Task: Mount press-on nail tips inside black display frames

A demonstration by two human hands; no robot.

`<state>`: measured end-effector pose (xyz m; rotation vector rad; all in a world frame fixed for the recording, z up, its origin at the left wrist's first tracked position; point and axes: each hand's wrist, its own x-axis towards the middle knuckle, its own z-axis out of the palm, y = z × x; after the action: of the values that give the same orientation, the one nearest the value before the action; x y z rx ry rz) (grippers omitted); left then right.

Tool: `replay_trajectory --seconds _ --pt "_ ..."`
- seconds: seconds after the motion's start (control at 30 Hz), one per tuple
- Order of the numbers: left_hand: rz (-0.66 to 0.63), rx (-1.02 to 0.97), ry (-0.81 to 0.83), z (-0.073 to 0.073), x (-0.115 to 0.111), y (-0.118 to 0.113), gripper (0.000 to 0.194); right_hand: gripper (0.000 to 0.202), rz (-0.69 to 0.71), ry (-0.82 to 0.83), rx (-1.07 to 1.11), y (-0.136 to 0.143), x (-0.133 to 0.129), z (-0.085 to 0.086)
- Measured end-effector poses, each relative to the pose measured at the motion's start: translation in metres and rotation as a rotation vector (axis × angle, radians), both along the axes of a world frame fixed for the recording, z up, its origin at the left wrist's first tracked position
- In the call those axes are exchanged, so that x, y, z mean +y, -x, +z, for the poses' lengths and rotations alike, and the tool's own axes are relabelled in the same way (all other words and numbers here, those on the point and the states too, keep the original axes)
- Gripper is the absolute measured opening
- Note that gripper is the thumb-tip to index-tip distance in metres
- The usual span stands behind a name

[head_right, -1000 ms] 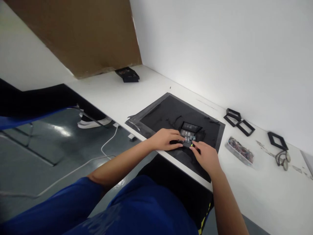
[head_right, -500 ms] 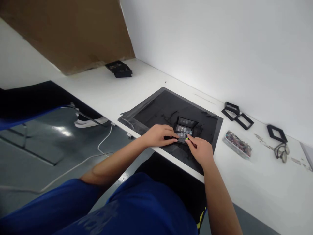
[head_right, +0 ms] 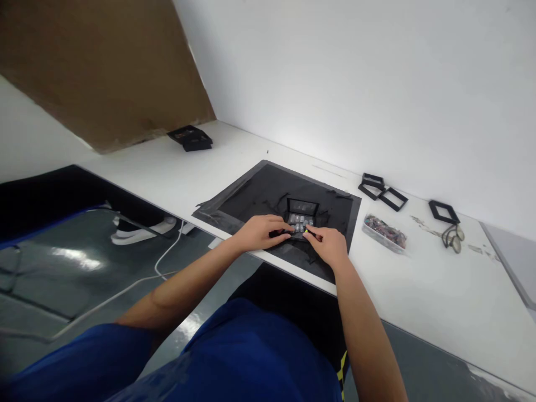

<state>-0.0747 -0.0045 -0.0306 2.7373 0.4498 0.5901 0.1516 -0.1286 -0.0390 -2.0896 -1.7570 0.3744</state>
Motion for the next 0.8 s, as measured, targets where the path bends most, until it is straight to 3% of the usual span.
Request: replay_trajectory --seconds 0.8 --pt "0.053 0.067 0.001 -0.0044 0.0004 -0.0013 0.034 0.035 -0.029 -0.075 -0.092 0.0092 0.0013 -0.0011"
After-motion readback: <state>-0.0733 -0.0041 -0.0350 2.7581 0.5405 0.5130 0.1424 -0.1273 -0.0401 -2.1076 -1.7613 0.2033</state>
